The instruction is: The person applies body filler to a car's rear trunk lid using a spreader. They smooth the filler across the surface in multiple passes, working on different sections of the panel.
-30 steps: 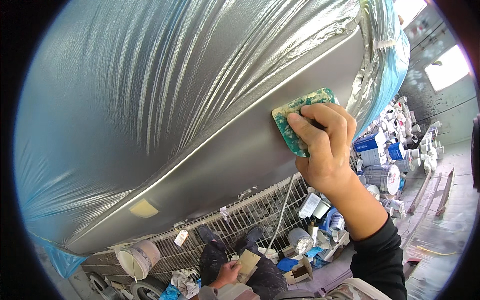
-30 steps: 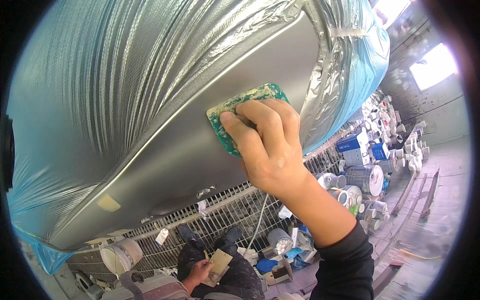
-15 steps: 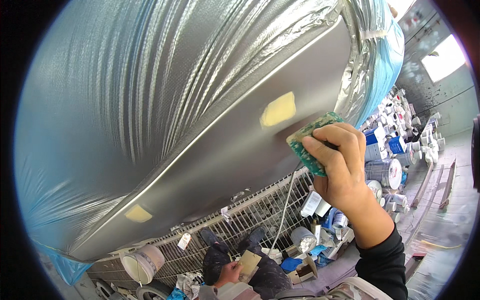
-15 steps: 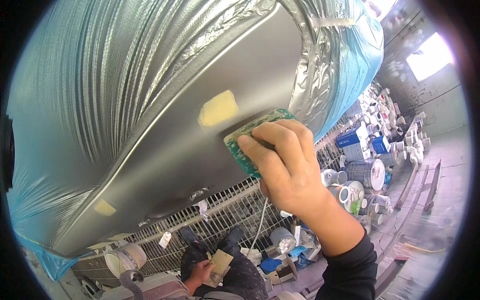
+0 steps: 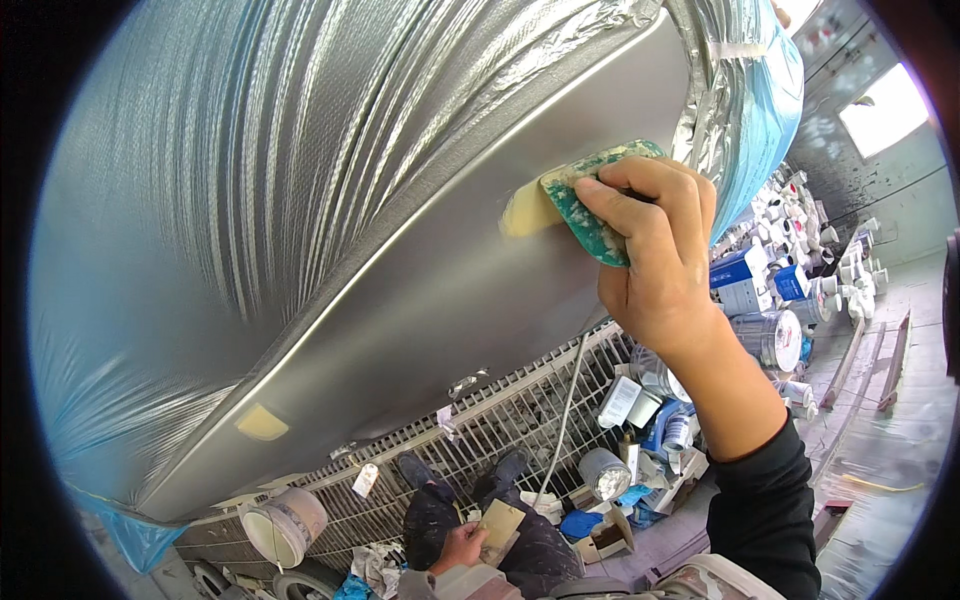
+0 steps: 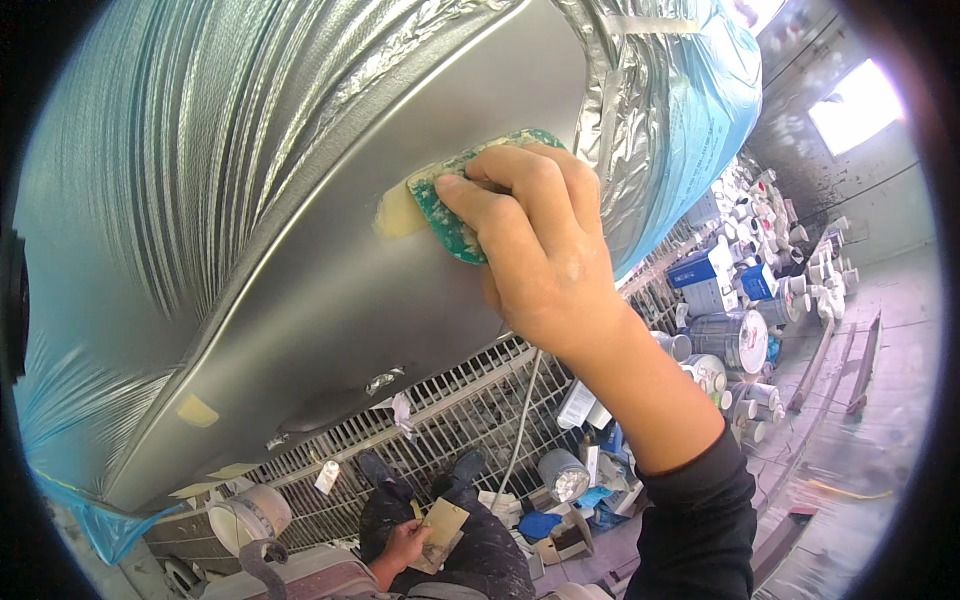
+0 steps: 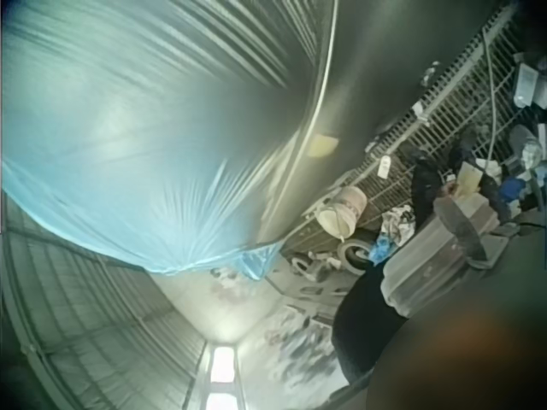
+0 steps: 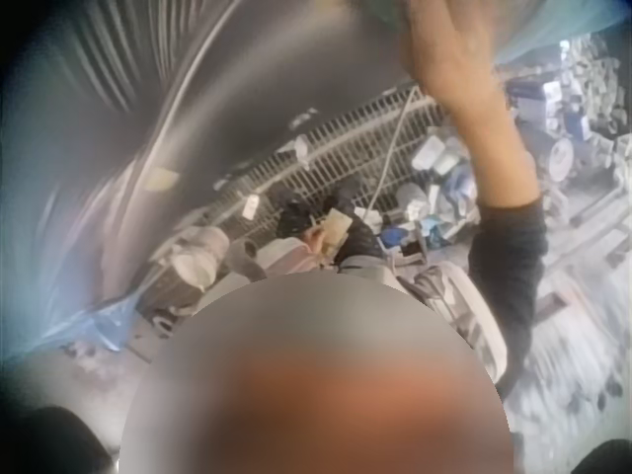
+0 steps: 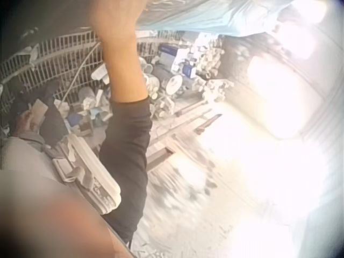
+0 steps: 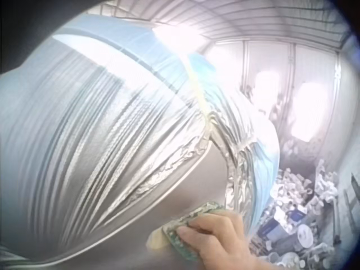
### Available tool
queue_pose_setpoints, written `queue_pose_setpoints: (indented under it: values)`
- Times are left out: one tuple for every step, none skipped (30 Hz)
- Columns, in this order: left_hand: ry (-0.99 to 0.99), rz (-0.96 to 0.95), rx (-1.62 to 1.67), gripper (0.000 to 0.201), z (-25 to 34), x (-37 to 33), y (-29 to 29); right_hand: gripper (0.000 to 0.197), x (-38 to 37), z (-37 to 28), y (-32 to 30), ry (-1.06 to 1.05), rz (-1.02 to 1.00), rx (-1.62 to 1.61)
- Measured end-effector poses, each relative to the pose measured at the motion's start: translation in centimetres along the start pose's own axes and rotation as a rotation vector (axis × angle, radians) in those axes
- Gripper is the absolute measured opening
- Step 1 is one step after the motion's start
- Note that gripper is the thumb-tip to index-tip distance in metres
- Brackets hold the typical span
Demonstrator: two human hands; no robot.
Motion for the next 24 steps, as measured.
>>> queue_pose_setpoints:
  values:
    - [0.003, 0.001, -0.002, 0.025, 0.0, 0.0, 0.1, 0.053, 0.1, -0.1, 0.1, 0.001, -0.005, 0.005]
    - [0.004, 0.002, -0.003, 0.025, 0.0, 0.1, 0.2, 0.053, 0.2, -0.1, 0.2, 0.026, -0.016, -0.017]
    - [0.012, -0.005, 0.0, 0.025, 0.1, 0.1, 0.2, 0.053, 0.3, -0.2, 0.2, 0.04, -0.032, -0.028]
    - [0.013, 0.001, -0.035, 0.025, 0.2, 0.2, 0.2, 0.054, 0.5, -0.2, 0.2, 0.061, -0.054, -0.031]
    - [0.02, 0.0, -0.069, 0.025, 0.4, 0.2, 0.2, 0.054, 0.6, -0.3, 0.1, 0.057, -0.066, -0.051]
    - [0.027, -0.002, -0.102, 0.025, 0.6, 0.3, 0.2, 0.055, 0.7, -0.4, 0.0, 0.059, -0.084, -0.062]
    - [0.002, -0.019, -0.065, 0.025, 0.8, 0.3, 0.2, 0.055, 0.8, -0.5, -0.2, 0.059, -0.097, -0.065]
    - [-0.022, -0.036, -0.026, 0.026, 0.9, 0.3, 0.2, 0.054, 1.0, -0.6, -0.3, 0.06, -0.118, -0.08]
    - [-0.054, -0.054, 0.006, 0.026, 0.9, 0.3, 0.2, 0.054, 1.0, -0.8, -0.5, 0.06, -0.133, -0.088]
    - [-0.037, -0.042, -0.015, 0.027, 1.0, 0.3, 0.2, 0.053, 1.1, -0.9, -0.8, 0.047, -0.14, -0.092]
    - [-0.03, -0.033, -0.045, 0.027, 1.0, 0.3, 0.2, 0.052, 1.1, -0.9, -0.9, 0.064, -0.172, -0.108]
    - [-0.021, -0.031, -0.079, 0.028, 1.0, 0.3, 0.3, 0.051, 1.1, -0.9, -1.2, 0.068, -0.196, -0.118]
    - [-0.026, -0.03, -0.061, 0.028, 0.8, 0.3, 0.4, 0.049, 1.1, -1.0, -1.5, 0.067, -0.218, -0.121]
    - [-0.031, -0.036, -0.044, 0.029, 0.5, 0.1, 0.4, 0.047, 1.1, -1.0, -1.8, 0.067, -0.236, -0.119]
    - [-0.027, -0.042, -0.035, 0.029, 0.2, 0.0, 0.5, 0.046, 1.0, -1.1, -2.0, 0.062, -0.253, -0.111]
    - [0.003, -0.027, -0.037, 0.03, -0.1, -0.2, 0.5, 0.044, 1.0, -1.1, -2.0, 0.077, -0.294, -0.1]
    - [0.039, -0.013, -0.048, 0.031, -0.5, -0.3, 0.5, 0.042, 0.8, -1.2, -2.4, 0.047, -0.228, -0.101]
    - [0.048, -0.002, -0.055, 0.031, -0.9, -0.5, 0.5, 0.041, 0.6, -1.3, -2.6, 0.036, -0.187, -0.097]
    - [0.08, 0.014, -0.072, 0.031, -1.3, -0.7, 0.5, 0.039, 0.4, -1.3, -2.7, 0.016, -0.142, -0.086]
    - [0.084, 0.028, -0.086, 0.031, -1.8, -0.8, 0.4, 0.039, 0.2, -1.2, -2.6, 0.004, -0.1, -0.071]
    - [0.088, 0.041, -0.1, 0.031, -2.2, -1.0, 0.4, 0.038, 0.0, -1.0, -2.4, -0.015, -0.055, -0.047]
    - [0.07, 0.027, -0.094, 0.031, -2.7, -1.1, 0.4, 0.038, -0.2, -0.8, -2.2, -0.041, -0.009, -0.015]
    - [0.052, 0.011, -0.089, 0.03, -3.1, -1.1, 0.4, 0.038, -0.3, -0.5, -1.8, -0.046, 0.001, -0.015]
    - [0.036, -0.005, -0.085, 0.03, -3.3, -1.2, 0.4, 0.038, -0.5, -0.2, -1.3, -0.06, 0.013, -0.007]
Point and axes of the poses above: each hand's wrist, its own x-axis away from the middle knuckle, its own y-axis out of the palm, z = x × y, the point moved 4 cm from there along -x, towards the middle knuckle, and after that the axes turned 9 degrees about -y, right-handed, at the moved point
